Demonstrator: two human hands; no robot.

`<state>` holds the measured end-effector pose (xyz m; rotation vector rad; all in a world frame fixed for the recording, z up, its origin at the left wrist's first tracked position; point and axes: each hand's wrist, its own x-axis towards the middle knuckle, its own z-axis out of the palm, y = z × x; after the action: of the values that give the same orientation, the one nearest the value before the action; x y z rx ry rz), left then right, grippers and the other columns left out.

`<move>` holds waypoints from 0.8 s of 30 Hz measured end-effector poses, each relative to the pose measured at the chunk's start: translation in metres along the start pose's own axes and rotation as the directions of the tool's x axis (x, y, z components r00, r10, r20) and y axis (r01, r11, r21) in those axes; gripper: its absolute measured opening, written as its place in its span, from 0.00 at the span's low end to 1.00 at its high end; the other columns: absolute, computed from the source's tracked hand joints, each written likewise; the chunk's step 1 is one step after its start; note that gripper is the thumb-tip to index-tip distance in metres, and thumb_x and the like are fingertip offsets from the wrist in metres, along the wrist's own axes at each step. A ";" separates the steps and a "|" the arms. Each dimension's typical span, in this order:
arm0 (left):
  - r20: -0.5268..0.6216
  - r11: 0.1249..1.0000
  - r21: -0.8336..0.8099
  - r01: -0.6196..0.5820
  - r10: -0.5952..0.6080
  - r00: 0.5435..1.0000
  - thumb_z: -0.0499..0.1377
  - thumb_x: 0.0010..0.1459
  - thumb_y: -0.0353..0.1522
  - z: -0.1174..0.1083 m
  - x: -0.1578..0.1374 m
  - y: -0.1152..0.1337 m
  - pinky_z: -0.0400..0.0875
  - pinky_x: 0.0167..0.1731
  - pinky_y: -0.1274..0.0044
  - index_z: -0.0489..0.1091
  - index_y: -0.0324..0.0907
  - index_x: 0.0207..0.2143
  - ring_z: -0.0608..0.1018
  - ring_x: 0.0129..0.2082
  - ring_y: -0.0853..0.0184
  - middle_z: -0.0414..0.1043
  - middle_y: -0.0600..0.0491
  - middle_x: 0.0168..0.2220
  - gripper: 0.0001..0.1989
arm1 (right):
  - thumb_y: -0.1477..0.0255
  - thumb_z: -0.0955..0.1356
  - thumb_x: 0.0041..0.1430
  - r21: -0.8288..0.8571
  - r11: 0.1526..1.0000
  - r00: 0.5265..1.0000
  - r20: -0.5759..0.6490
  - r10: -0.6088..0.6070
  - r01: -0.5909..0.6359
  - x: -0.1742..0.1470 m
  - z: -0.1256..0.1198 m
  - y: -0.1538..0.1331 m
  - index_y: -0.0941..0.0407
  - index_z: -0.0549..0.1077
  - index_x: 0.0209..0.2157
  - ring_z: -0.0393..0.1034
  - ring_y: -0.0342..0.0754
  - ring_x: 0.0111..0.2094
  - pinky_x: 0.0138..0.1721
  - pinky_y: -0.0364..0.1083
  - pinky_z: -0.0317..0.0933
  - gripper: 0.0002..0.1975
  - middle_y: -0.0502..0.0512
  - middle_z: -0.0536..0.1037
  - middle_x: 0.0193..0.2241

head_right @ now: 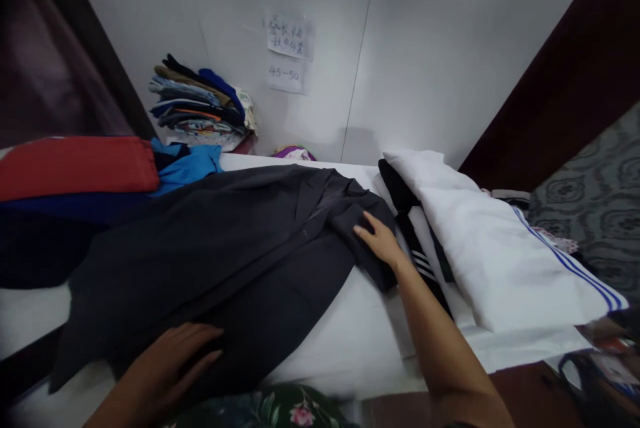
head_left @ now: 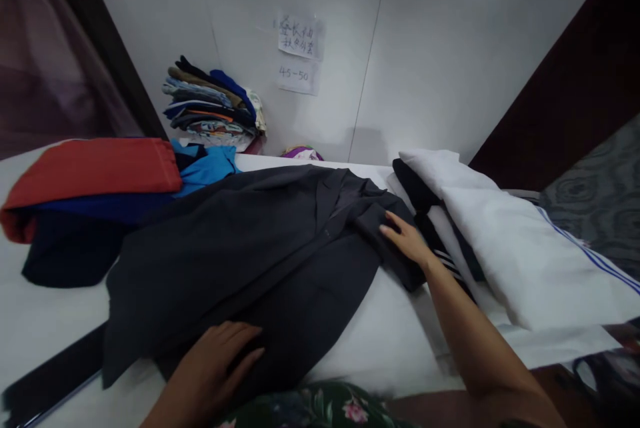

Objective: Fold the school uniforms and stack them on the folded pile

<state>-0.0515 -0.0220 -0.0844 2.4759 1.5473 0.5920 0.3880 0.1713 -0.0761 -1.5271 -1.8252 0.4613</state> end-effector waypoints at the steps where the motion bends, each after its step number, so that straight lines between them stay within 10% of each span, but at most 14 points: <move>1: 0.035 1.000 0.005 -0.002 0.001 0.999 0.56 0.59 0.46 0.001 0.001 0.005 0.73 0.41 0.72 0.75 0.49 0.44 0.79 0.40 0.63 0.79 0.54 0.40 0.17 | 0.60 0.69 0.53 -0.023 0.999 0.998 0.061 -0.035 0.036 -0.013 0.003 -0.005 0.53 0.67 0.58 0.62 0.54 0.59 0.60 0.54 0.56 0.31 0.58 0.68 0.58; 6: 0.174 1.000 0.018 0.011 -0.014 0.985 0.55 0.59 0.47 -0.010 0.006 0.022 0.72 0.44 0.70 0.75 0.46 0.46 0.78 0.43 0.61 0.77 0.49 0.44 0.20 | 0.72 0.63 0.54 -0.127 0.992 1.000 -0.029 0.011 -0.015 -0.047 -0.013 0.002 0.60 0.76 0.45 0.72 0.56 0.45 0.50 0.53 0.64 0.18 0.64 0.79 0.43; 11: 0.218 0.996 -0.083 0.025 -0.006 0.976 0.55 0.59 0.47 -0.018 -0.010 0.031 0.69 0.51 0.68 0.72 0.50 0.50 0.74 0.51 0.60 0.74 0.51 0.51 0.20 | 0.72 0.60 0.56 -0.268 0.925 0.904 -0.402 0.145 -0.268 -0.071 -0.058 0.033 0.63 0.74 0.45 0.73 0.55 0.32 0.36 0.52 0.66 0.19 0.62 0.77 0.29; 14: 0.258 0.986 -0.157 0.055 -0.012 0.966 0.56 0.58 0.47 -0.021 -0.017 0.037 0.68 0.54 0.67 0.72 0.53 0.52 0.71 0.54 0.59 0.71 0.52 0.54 0.20 | 0.74 0.61 0.54 -0.415 0.864 0.926 -0.352 0.137 -0.285 -0.088 -0.069 0.034 0.64 0.69 0.54 0.73 0.56 0.32 0.35 0.52 0.67 0.25 0.64 0.77 0.31; 19: 0.379 0.974 -0.194 0.121 -0.039 0.925 0.58 0.55 0.49 -0.029 -0.011 0.051 0.68 0.53 0.63 0.73 0.53 0.51 0.73 0.53 0.56 0.72 0.51 0.54 0.22 | 0.75 0.62 0.55 -0.504 0.863 0.913 -0.332 -0.239 0.043 -0.096 -0.049 -0.016 0.61 0.55 0.64 0.59 0.62 0.59 0.55 0.62 0.59 0.34 0.69 0.64 0.59; 24: 0.386 0.977 -0.154 0.146 -0.076 0.919 0.61 0.52 0.48 -0.028 -0.007 0.061 0.67 0.53 0.62 0.73 0.50 0.50 0.73 0.53 0.55 0.73 0.49 0.53 0.24 | 0.82 0.60 0.53 -0.116 0.866 0.869 0.175 -0.464 0.486 -0.096 0.015 -0.062 0.51 0.64 0.60 0.55 0.52 0.63 0.61 0.59 0.55 0.32 0.57 0.64 0.61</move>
<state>-0.0151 -0.0576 -0.0395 2.1869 1.4014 0.2048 0.3390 0.0671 -0.0728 -1.0949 -2.3083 0.1915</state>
